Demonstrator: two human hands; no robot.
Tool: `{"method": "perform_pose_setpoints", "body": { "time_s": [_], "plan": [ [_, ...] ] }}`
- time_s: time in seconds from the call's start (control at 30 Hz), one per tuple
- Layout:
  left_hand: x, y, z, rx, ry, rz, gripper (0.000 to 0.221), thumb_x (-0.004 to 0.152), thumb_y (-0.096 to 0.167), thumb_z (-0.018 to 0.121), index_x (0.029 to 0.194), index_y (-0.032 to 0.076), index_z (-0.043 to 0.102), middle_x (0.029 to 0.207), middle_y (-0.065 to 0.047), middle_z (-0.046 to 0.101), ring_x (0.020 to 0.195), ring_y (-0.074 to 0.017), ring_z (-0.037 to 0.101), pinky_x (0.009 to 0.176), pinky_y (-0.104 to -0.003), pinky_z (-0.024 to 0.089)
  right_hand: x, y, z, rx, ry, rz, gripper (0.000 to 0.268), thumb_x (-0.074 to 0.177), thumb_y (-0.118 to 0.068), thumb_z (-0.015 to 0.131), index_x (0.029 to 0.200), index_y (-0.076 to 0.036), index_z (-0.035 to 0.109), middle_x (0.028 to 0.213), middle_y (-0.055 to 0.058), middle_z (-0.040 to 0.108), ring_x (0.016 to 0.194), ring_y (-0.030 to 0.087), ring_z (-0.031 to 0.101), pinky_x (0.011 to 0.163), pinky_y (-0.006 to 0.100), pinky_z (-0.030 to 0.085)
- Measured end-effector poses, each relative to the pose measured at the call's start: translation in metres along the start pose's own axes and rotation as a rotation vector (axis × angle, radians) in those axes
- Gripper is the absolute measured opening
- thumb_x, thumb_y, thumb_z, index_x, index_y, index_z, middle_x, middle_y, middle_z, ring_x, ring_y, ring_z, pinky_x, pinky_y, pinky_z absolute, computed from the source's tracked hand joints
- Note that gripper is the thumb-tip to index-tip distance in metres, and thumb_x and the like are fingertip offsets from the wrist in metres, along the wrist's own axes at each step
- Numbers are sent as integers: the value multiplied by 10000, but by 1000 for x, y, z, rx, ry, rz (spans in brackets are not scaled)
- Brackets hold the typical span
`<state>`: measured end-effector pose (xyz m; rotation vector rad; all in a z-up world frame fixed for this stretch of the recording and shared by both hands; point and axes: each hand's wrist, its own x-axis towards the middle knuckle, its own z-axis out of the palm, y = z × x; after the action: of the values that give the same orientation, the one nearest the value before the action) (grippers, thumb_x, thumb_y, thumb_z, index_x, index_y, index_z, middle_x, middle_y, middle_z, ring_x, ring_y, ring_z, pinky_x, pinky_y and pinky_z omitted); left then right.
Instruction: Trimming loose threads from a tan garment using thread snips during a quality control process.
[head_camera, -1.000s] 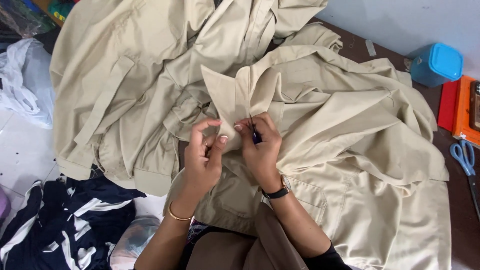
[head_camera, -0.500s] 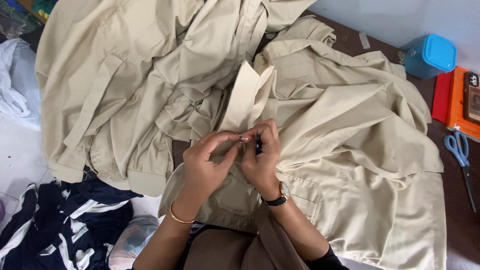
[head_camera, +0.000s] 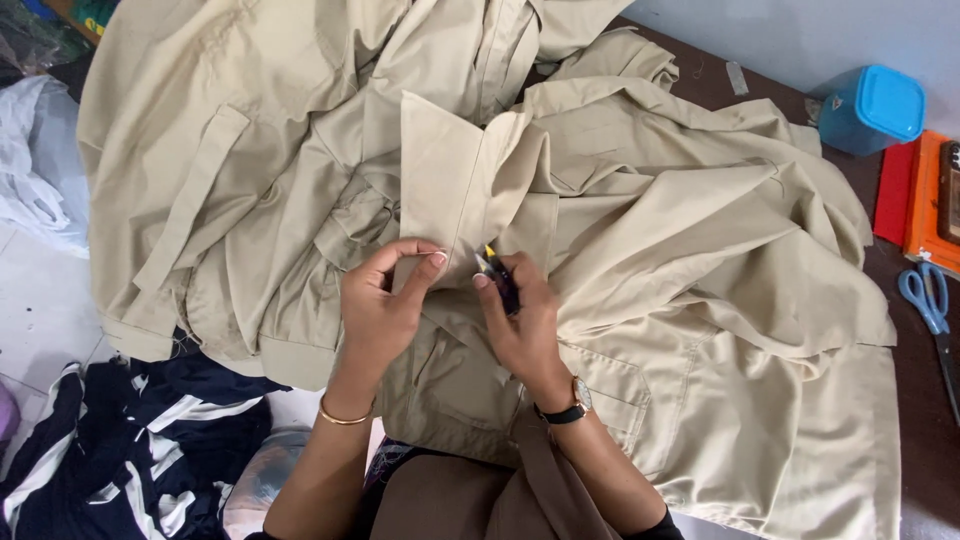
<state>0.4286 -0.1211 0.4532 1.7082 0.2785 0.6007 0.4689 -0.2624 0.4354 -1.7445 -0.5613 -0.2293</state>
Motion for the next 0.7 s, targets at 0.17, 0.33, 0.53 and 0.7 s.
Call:
{"method": "perform_pose_setpoints", "body": {
  "time_s": [0.17,0.33,0.53,0.7],
  "plan": [
    [1,9,0,-76,-34,-56,30,808,95,719,825,73,708,702,-32,672,761,-19,473,758,-245,486,-16,14,8,-220,-92,84,144,878,-219,620,877,-82,577,554,116,567,491,312,595,449,317,431],
    [-2,9,-1,-117,-19,-66,37,806,74,722,825,50,702,699,-46,660,746,-40,492,766,-260,487,-11,7,14,-230,-96,61,137,899,-224,586,860,-98,550,528,115,543,474,328,591,431,334,441],
    [-5,6,2,-80,-3,-51,37,800,76,732,813,51,708,682,-47,659,715,-41,500,736,-251,486,-11,5,17,-252,-77,79,157,935,-236,523,859,-99,527,492,120,524,430,329,571,411,344,425],
    [-8,-3,-1,-8,-6,-45,64,797,121,754,811,74,714,679,-31,667,673,-30,502,683,-239,483,-8,0,16,-268,-79,94,156,941,-225,510,849,-110,561,478,106,541,449,333,591,410,334,444]
  ]
}}
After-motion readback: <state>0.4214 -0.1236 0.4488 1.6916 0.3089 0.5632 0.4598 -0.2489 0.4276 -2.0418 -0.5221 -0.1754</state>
